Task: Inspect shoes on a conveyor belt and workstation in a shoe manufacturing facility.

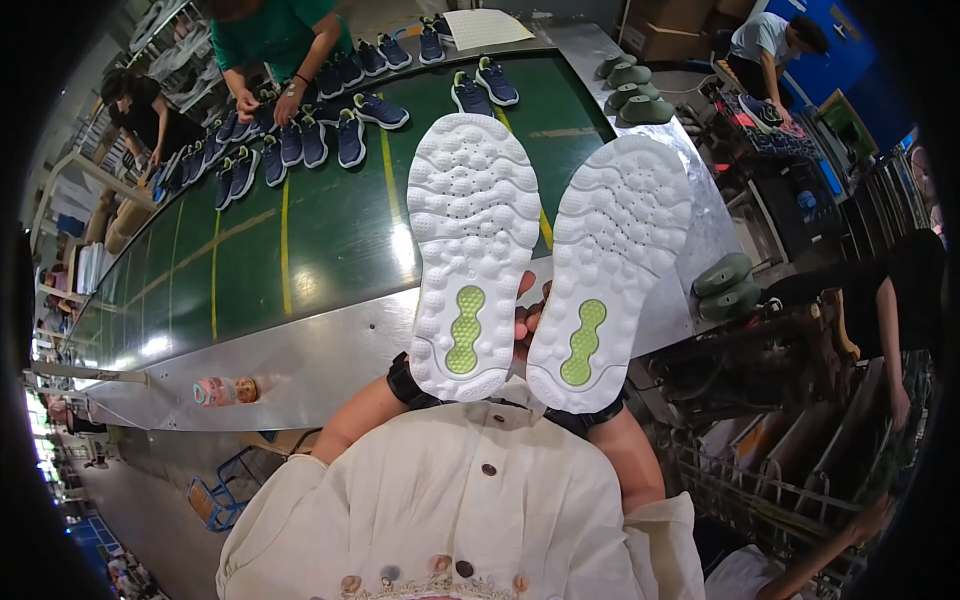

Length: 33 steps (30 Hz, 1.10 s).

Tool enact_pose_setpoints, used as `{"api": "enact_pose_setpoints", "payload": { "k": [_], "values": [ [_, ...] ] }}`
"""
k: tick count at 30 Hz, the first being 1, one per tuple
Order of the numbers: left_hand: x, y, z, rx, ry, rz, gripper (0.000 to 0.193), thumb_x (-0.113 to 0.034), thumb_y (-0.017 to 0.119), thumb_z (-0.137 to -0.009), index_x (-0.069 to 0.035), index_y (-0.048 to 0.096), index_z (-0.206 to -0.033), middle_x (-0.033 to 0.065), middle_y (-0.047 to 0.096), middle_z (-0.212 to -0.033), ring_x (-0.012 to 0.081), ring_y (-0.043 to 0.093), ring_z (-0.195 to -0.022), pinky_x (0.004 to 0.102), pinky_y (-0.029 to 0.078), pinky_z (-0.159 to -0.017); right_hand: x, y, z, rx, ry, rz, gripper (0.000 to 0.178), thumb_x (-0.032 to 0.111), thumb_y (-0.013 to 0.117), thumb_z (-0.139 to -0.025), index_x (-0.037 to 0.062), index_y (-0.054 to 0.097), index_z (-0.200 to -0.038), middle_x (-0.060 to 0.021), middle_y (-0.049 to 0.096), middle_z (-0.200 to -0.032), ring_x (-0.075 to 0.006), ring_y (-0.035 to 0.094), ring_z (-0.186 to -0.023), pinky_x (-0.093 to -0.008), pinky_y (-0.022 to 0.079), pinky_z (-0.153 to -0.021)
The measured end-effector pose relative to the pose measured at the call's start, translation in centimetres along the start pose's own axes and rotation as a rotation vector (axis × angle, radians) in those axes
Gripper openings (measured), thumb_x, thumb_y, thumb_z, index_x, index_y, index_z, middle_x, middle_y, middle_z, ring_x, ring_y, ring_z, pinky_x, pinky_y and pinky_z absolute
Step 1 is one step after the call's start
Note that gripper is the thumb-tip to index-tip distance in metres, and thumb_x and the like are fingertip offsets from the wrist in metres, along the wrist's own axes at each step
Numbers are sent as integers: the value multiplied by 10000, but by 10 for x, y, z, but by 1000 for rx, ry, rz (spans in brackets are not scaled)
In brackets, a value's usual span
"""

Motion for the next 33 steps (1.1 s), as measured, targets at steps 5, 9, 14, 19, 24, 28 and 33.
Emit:
{"api": "enact_pose_setpoints", "payload": {
  "k": [5,9,14,19,24,28,33],
  "values": [
    [9,2,3,152,-195,179,477,-340,411,-887,-48,353,-1259,170,531,-1005,264,489,-1017,394,385,-908,-6,-12,0,45,0,38,504,516,366,-838,88,450,-1092,-167,578,-899,-323,508,-903,-496,427,-797],
    [7,-11,-3,130,-156,199,479,-331,427,-882,-48,355,-1262,168,516,-1077,260,494,-1025,380,396,-905,-5,-16,-7,45,9,14,511,496,384,-841,85,440,-1140,-140,577,-947,-284,518,-921,-430,428,-827],
    [-38,-124,-6,-522,-124,-468,437,-305,483,-860,-28,428,-1194,139,540,-1093,210,558,-942,349,460,-827,17,-128,-10,-452,28,61,465,343,401,-879,75,396,-1259,-108,496,-1208,-274,466,-1116,-415,358,-955],
    [-37,-191,-16,-671,128,-679,404,17,484,-758,-8,451,-1160,110,566,-1034,173,576,-861,285,467,-749,26,-201,-1,-813,-44,841,276,50,548,-692,36,557,-968,-68,604,-857,-175,602,-707,-291,487,-624],
    [11,-253,-6,-730,-13,-1543,616,-97,585,-712,-30,311,-1259,199,520,-1104,320,502,-1043,368,397,-880,-16,-249,10,-887,410,1460,396,311,615,-757,30,539,-1025,-56,573,-762,-143,554,-558,-267,457,-411],
    [10,-241,-16,-551,-207,-1847,687,-133,621,-712,-33,252,-1283,222,480,-1132,371,467,-1057,412,399,-872,-20,-229,7,-653,449,1557,436,378,612,-746,35,522,-998,-57,547,-716,-160,541,-516,-264,456,-422],
    [13,-246,-14,-533,-170,-1919,697,-137,632,-701,-9,259,-1276,226,443,-1158,368,459,-1063,409,391,-888,-19,-231,9,-670,424,1550,405,372,632,-730,43,536,-945,-47,539,-653,-160,532,-484,-270,449,-444]
  ]
}}
Point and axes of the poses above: each hand's wrist, its own z-axis away from the middle knuckle, its own y-axis out of the palm, x = y × z, the point moved 5 cm from there along -z, towards the middle knuckle
